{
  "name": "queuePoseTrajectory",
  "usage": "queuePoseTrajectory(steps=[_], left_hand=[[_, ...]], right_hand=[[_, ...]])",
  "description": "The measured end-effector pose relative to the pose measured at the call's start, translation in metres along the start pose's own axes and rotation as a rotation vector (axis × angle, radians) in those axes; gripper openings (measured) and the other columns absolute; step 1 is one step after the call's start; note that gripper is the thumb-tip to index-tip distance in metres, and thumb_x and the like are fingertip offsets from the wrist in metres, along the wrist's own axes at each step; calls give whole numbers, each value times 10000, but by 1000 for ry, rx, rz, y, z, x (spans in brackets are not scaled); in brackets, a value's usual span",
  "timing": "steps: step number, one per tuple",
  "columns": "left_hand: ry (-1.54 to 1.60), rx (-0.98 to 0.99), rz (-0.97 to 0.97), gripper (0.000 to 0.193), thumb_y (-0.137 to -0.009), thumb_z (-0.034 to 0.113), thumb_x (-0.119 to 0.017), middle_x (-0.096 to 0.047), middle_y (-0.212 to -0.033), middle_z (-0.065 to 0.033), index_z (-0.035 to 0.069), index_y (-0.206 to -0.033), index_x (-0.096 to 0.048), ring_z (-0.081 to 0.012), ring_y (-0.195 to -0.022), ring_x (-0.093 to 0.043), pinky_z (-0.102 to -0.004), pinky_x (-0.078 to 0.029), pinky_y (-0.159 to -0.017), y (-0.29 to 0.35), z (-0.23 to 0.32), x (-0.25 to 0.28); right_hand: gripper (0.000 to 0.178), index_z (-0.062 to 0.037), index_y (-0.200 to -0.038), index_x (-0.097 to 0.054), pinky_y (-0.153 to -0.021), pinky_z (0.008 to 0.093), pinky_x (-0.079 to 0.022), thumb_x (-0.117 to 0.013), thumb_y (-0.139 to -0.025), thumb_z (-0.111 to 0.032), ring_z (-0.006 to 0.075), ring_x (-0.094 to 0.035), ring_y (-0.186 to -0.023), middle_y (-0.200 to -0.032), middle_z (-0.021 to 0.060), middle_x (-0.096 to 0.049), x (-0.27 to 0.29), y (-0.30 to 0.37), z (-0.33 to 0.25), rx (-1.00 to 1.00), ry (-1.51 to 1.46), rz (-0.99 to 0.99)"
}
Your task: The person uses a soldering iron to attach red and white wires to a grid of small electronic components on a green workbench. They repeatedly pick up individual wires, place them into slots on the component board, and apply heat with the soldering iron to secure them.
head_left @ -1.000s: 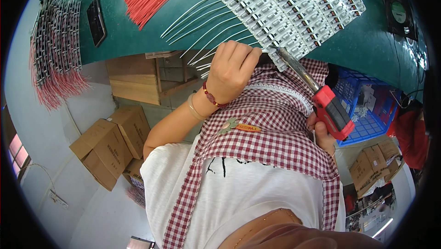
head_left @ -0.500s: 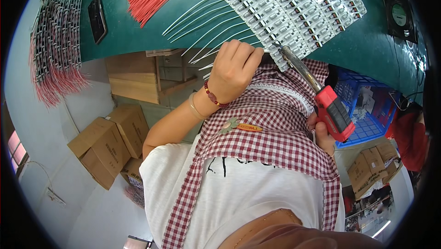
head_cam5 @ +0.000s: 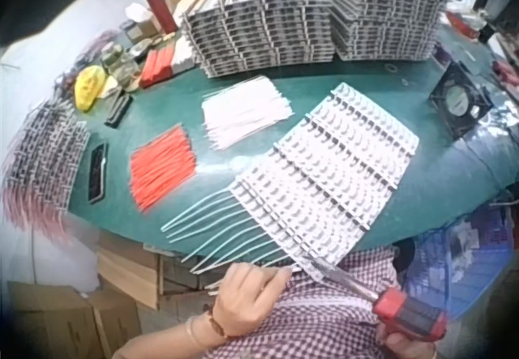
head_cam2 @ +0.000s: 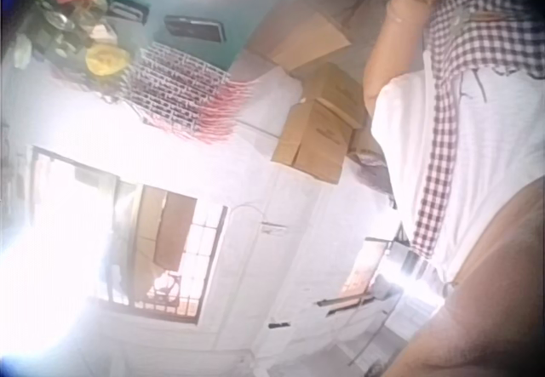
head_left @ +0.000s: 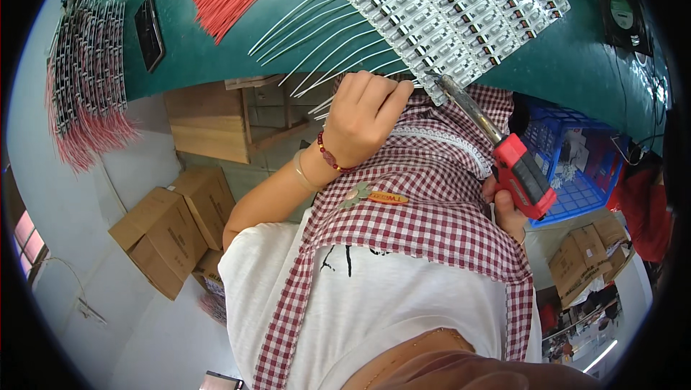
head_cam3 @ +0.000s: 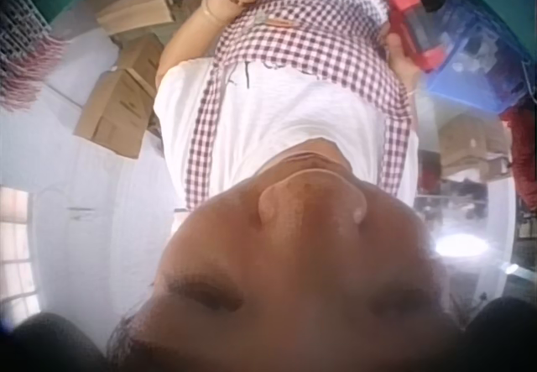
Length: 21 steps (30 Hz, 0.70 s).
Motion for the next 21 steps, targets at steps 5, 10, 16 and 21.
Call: queuePoseTrajectory(steps=[5,10,16,21], left_hand=[[-14,-7,-21,348,-642,-1,-629,-573,-797,-53,-6,-984,-696,-204,-679,-510,-319,-398,-603,2,1,-3],[-22,0,-51,343,-648,2,-630,-564,-794,-52,-9,-984,-695,-204,-680,-510,-318,-396,-601,2,1,-4],[-25,3,-40,343,-636,-14,-638,-545,-779,-50,-7,-975,-693,-199,-678,-509,-319,-393,-600,3,0,-5],[-28,11,-45,329,-641,-19,-643,-537,-771,-47,-5,-966,-691,-198,-676,-509,-317,-389,-599,3,0,-5]], right_hand=[[299,-19,-926,-690,-636,283,-481,-708,-880,-314,138,-621,-692,-791,42,-673,3,-1,5,29,163,-32],[263,-31,-915,-694,-608,313,-487,-712,-852,-285,200,-639,-690,-812,82,-670,7,0,11,79,301,-28],[269,-32,-883,-689,-581,322,-481,-707,-846,-299,216,-641,-673,-803,88,-663,8,3,11,142,492,26],[353,-18,-865,-682,-575,309,-477,-706,-859,-369,198,-630,-634,-745,68,-655,6,1,4,101,272,1]])
Point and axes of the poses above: each hand's wrist, its own y-axis away from the middle knuckle, its own x-axis out of the back of the hand, z = x × y, the point moved 7 cm from there along -y, towards the middle knuckle
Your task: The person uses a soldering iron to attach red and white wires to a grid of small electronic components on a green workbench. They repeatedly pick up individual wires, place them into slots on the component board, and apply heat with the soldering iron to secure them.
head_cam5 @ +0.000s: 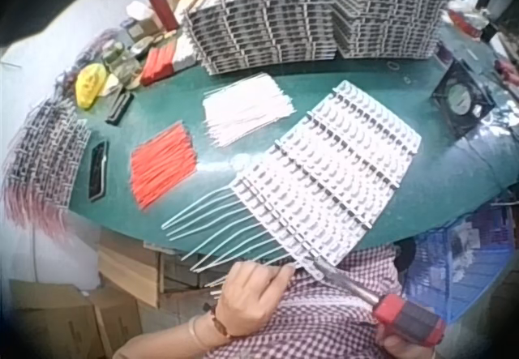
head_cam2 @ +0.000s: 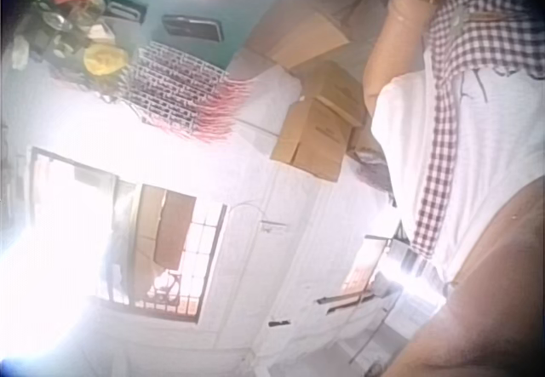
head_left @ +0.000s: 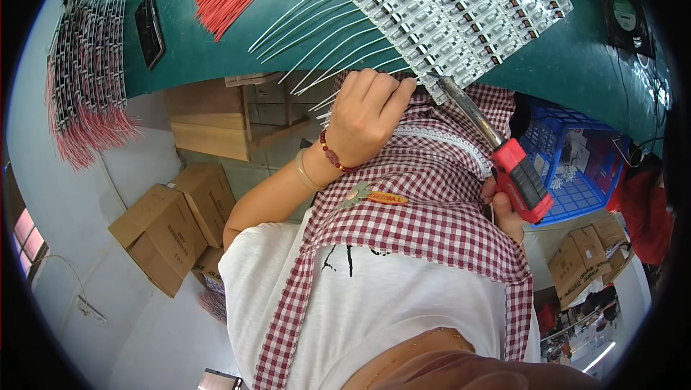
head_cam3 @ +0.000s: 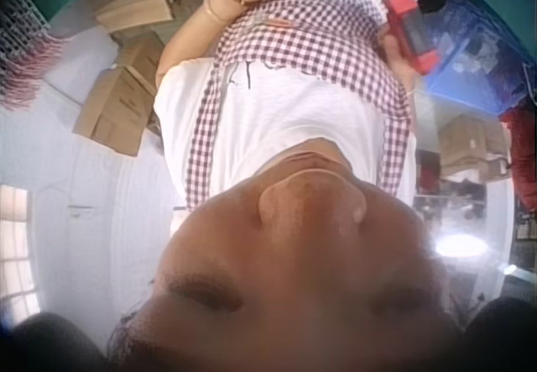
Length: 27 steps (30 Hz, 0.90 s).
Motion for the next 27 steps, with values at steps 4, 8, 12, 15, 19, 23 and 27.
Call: queuePoseTrajectory(steps=[4,8,12,15,19,23,27], left_hand=[[-9,6,-5,312,-650,-12,-649,-537,-767,-43,-2,-959,-690,-198,-674,-510,-318,-385,-599,0,0,-1],[-5,-2,20,314,-645,-1,-654,-561,-778,-39,1,-957,-695,-197,-679,-515,-323,-390,-606,-2,2,3],[16,-67,87,345,-629,8,-647,-602,-815,-39,0,-969,-705,-197,-692,-522,-323,-401,-617,-2,11,13],[47,-48,46,356,-626,6,-639,-612,-831,-47,-5,-976,-706,-200,-697,-522,-318,-407,-616,0,10,3],[58,-18,14,339,-636,-5,-637,-597,-817,-53,-9,-969,-703,-205,-697,-520,-317,-408,-611,1,8,-4],[61,-10,14,335,-637,-24,-634,-581,-802,-57,-14,-965,-697,-210,-694,-520,-318,-409,-609,2,7,-6],[65,2,19,334,-633,-32,-631,-578,-799,-62,-16,-960,-694,-214,-691,-523,-322,-412,-610,1,7,-5]], right_hand=[[392,-15,-852,-680,-574,300,-476,-705,-859,-406,187,-625,-619,-714,60,-647,0,-2,-2,16,-13,-2],[404,-19,-831,-677,-575,295,-475,-710,-851,-421,180,-620,-613,-694,54,-639,0,-2,-6,2,-49,12],[421,-22,-802,-673,-574,292,-472,-715,-840,-439,174,-613,-607,-681,52,-634,0,-4,-11,-42,-118,7],[428,-21,-791,-671,-571,290,-468,-717,-834,-445,173,-606,-602,-678,51,-633,2,0,-5,-58,-138,12],[408,-22,-796,-674,-573,291,-462,-720,-831,-426,178,-604,-602,-682,53,-636,3,3,3,-58,-109,10],[381,-24,-805,-677,-579,300,-462,-716,-835,-402,195,-609,-622,-698,62,-636,3,4,6,-51,-90,47],[369,-16,-825,-677,-583,306,-462,-716,-839,-383,206,-612,-646,-715,69,-631,5,7,12,8,135,85]])
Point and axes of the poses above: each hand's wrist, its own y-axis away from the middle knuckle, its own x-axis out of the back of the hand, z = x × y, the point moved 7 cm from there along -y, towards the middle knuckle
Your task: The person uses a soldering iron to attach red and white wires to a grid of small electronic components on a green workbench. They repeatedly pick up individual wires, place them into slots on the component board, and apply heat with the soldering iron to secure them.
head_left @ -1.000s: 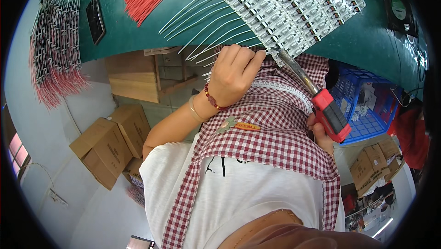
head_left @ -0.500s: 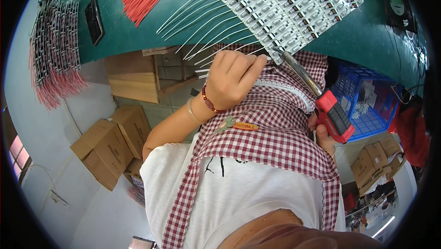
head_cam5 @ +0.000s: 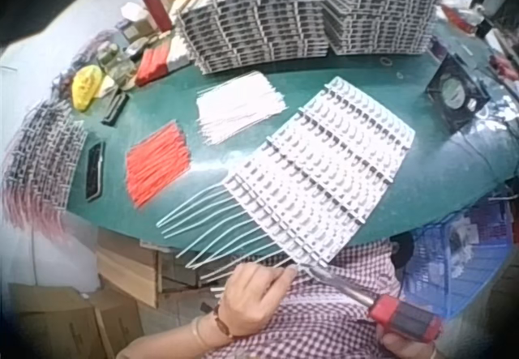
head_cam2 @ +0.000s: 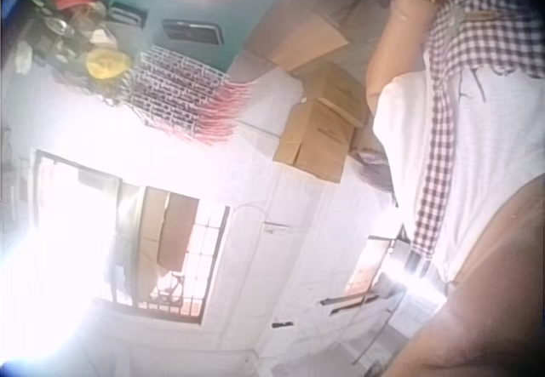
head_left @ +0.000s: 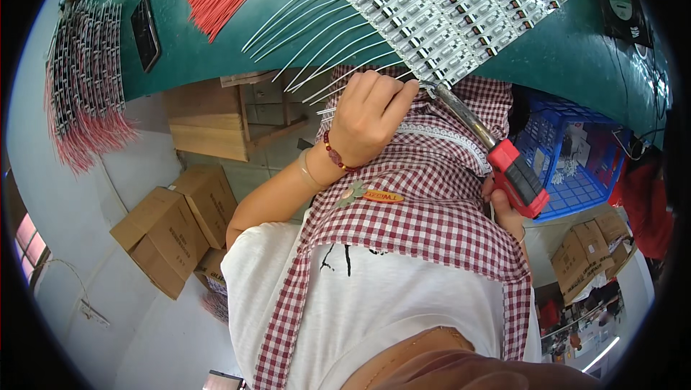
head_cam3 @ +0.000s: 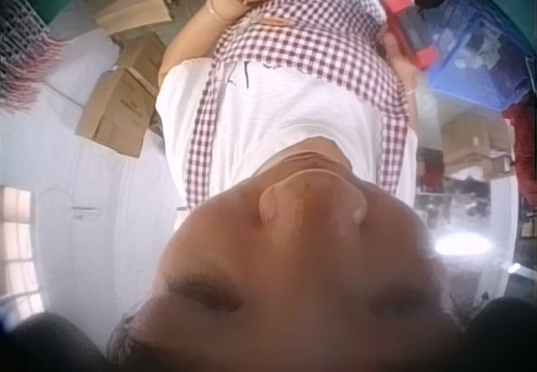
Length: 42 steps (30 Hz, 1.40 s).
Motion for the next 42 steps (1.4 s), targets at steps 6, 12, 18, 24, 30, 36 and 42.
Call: queuePoseTrajectory(steps=[6,12,18,24,30,36,42], left_hand=[[8,2,-6,319,-633,-33,-630,-577,-799,-63,-17,-946,-690,-219,-690,-527,-331,-416,-616,-1,-2,-2],[-17,5,4,310,-635,-31,-637,-580,-796,-56,-4,-939,-692,-216,-692,-530,-332,-411,-616,-1,-1,-1],[-25,-54,-5,263,-710,47,-639,-563,-814,-46,-7,-963,-681,-203,-708,-522,-324,-397,-622,1,6,1],[-39,-58,-41,264,-755,75,-628,-553,-830,-50,-22,-996,-674,-198,-717,-518,-320,-398,-628,7,10,-4],[-12,-20,16,310,-634,-2,-660,-552,-753,-43,1,-939,-712,-199,-656,-508,-315,-392,-586,4,7,-4],[-23,-14,5,292,-643,-6,-663,-550,-746,-41,-2,-932,-709,-197,-658,-513,-315,-393,-587,3,7,-5],[-5,-14,-7,277,-646,-12,-678,-547,-744,-38,0,-921,-704,-196,-658,-514,-319,-388,-586,3,5,-8]], right_hand=[[377,-15,-828,-675,-580,299,-462,-722,-836,-389,196,-612,-636,-714,68,-632,0,-4,-11,-27,-167,-63],[414,-22,-816,-675,-577,290,-463,-716,-836,-434,175,-604,-612,-697,53,-635,-2,-7,-13,-39,-213,-88],[416,-26,-816,-676,-577,286,-461,-722,-834,-440,164,-606,-620,-703,39,-639,5,3,-4,-31,-185,-40],[402,-33,-817,-671,-569,278,-448,-726,-838,-431,150,-590,-611,-715,16,-630,4,8,11,-53,-255,-66],[336,-51,-826,-675,-558,298,-443,-718,-845,-384,191,-592,-618,-737,48,-629,4,5,4,-5,-143,-48],[301,-40,-857,-682,-562,323,-452,-714,-843,-339,242,-609,-641,-788,84,-646,6,14,18,57,131,-45],[358,-13,-867,-684,-566,310,-454,-734,-831,-365,196,-611,-636,-743,63,-637,6,8,6,-41,-174,-53]])
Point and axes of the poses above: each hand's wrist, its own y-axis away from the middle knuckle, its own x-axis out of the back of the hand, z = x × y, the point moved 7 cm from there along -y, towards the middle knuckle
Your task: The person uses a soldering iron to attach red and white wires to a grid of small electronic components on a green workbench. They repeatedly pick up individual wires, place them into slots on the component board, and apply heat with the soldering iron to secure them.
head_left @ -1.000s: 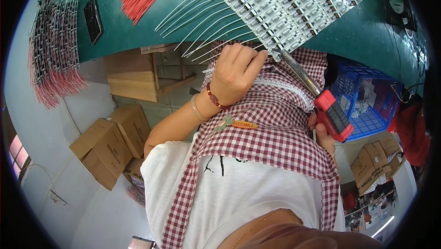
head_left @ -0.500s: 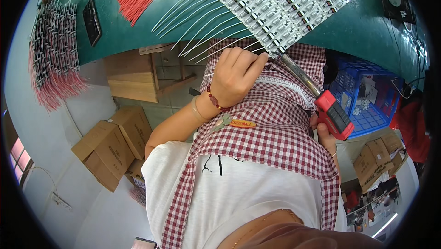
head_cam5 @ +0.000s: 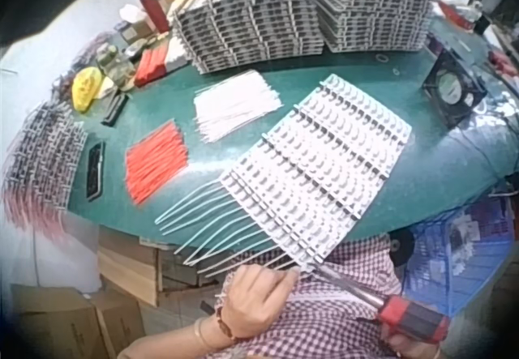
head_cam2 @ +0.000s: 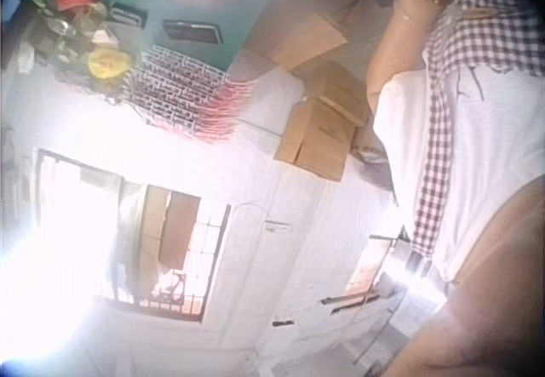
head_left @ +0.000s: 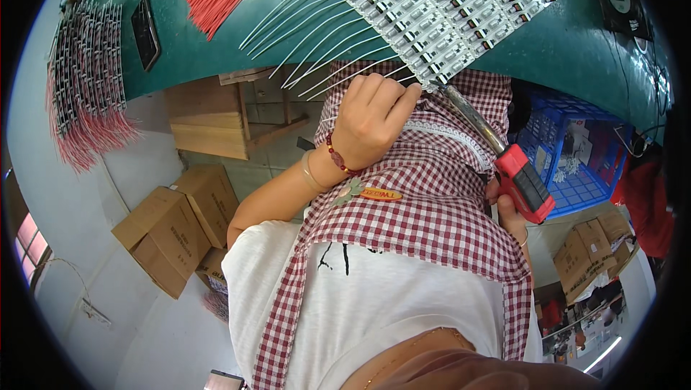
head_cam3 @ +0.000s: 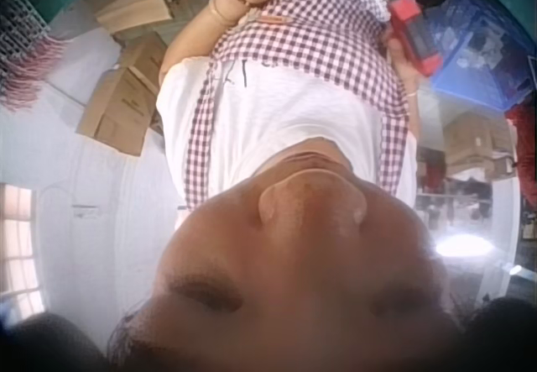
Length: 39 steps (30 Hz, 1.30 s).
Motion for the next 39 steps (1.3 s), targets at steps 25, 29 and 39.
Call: queuePoseTrajectory(steps=[25,29,39], left_hand=[[-525,167,49,247,-769,294,-692,-558,-890,-98,72,-846,-618,-262,-940,-540,-428,-414,-802,-165,-169,-19],[-464,256,48,206,-780,244,-737,-627,-926,-58,91,-893,-657,-271,-919,-583,-393,-442,-752,-160,-169,11],[-689,422,88,86,-799,190,-708,-630,-911,-12,143,-871,-705,-227,-939,-571,-402,-419,-760,-62,-234,107]], right_hand=[[543,41,-1156,-421,-422,243,-370,-524,-963,-456,105,-399,-457,-579,42,-453,-2,-74,-71,321,-566,138],[539,36,-1168,-412,-423,243,-372,-509,-970,-456,108,-408,-458,-590,46,-463,-3,-68,-67,295,-602,150],[513,21,-1178,-434,-441,229,-380,-493,-981,-449,90,-405,-469,-633,42,-478,0,-100,-86,245,-697,66]])
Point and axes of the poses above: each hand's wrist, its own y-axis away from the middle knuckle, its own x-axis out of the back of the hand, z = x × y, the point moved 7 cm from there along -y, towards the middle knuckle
